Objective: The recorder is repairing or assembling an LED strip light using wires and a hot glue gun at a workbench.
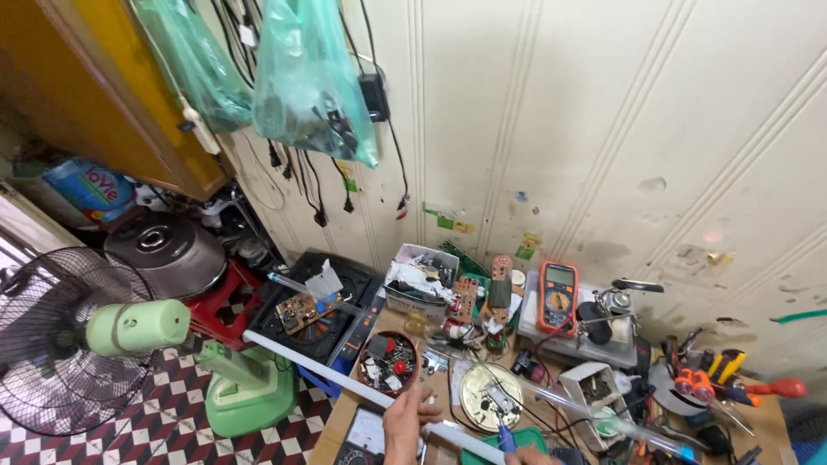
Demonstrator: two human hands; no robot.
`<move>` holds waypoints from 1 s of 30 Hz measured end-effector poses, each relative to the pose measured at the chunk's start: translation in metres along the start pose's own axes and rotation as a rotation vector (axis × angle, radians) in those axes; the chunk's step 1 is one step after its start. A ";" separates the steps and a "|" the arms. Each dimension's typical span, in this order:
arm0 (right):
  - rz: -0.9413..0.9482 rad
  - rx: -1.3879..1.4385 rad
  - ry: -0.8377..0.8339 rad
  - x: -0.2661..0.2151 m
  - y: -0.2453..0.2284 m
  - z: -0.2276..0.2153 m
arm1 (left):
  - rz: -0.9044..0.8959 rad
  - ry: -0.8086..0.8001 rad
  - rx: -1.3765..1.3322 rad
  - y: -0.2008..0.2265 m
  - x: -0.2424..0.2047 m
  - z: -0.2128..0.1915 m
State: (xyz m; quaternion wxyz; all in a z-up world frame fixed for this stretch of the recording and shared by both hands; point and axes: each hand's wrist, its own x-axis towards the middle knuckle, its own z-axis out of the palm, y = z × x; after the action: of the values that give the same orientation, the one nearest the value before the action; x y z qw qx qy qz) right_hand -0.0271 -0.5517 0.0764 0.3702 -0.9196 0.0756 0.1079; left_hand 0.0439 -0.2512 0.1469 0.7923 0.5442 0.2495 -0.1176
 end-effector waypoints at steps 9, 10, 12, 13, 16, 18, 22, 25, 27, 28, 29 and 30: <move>-0.431 0.446 0.301 0.080 -0.471 -0.184 | 0.787 -0.146 0.037 0.298 0.007 0.053; -0.590 0.412 0.421 0.100 -0.502 -0.194 | 0.832 -0.134 0.094 0.340 0.004 0.056; -0.655 0.392 0.515 0.138 -0.564 -0.215 | 0.872 -0.114 0.125 0.420 0.002 0.058; -0.709 0.378 0.594 0.157 -0.595 -0.225 | 0.899 -0.081 0.165 0.460 0.001 0.057; -0.710 0.332 0.711 0.218 -0.665 -0.255 | 1.269 -0.020 0.288 0.541 0.035 0.040; -0.682 0.265 0.785 0.244 -0.699 -0.267 | 1.284 -0.041 0.285 0.573 0.050 0.026; -0.548 -0.023 1.033 0.310 -0.736 -0.287 | 1.202 -0.103 0.338 0.602 0.055 -0.001; -0.505 -0.176 1.158 0.331 -0.751 -0.291 | 1.094 -0.121 0.409 0.606 0.066 -0.021; -0.537 -0.280 1.173 0.353 -0.751 -0.293 | 1.079 -0.126 0.396 0.606 0.087 -0.032; -0.574 -0.381 1.185 0.362 -0.749 -0.295 | 1.068 -0.126 0.382 0.605 0.096 -0.037; -0.570 -0.385 1.187 0.361 -0.754 -0.296 | 1.066 -0.131 0.380 0.603 0.104 -0.042; -0.523 -0.433 1.220 0.361 -0.760 -0.299 | 1.051 -0.111 0.392 0.603 0.112 -0.046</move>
State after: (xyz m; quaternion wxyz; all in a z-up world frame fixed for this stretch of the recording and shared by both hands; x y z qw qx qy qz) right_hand 0.5301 -0.2381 0.7000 0.0839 -0.8570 0.0227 -0.5080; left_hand 0.4031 0.0295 0.5597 0.6406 0.7252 -0.1234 0.2203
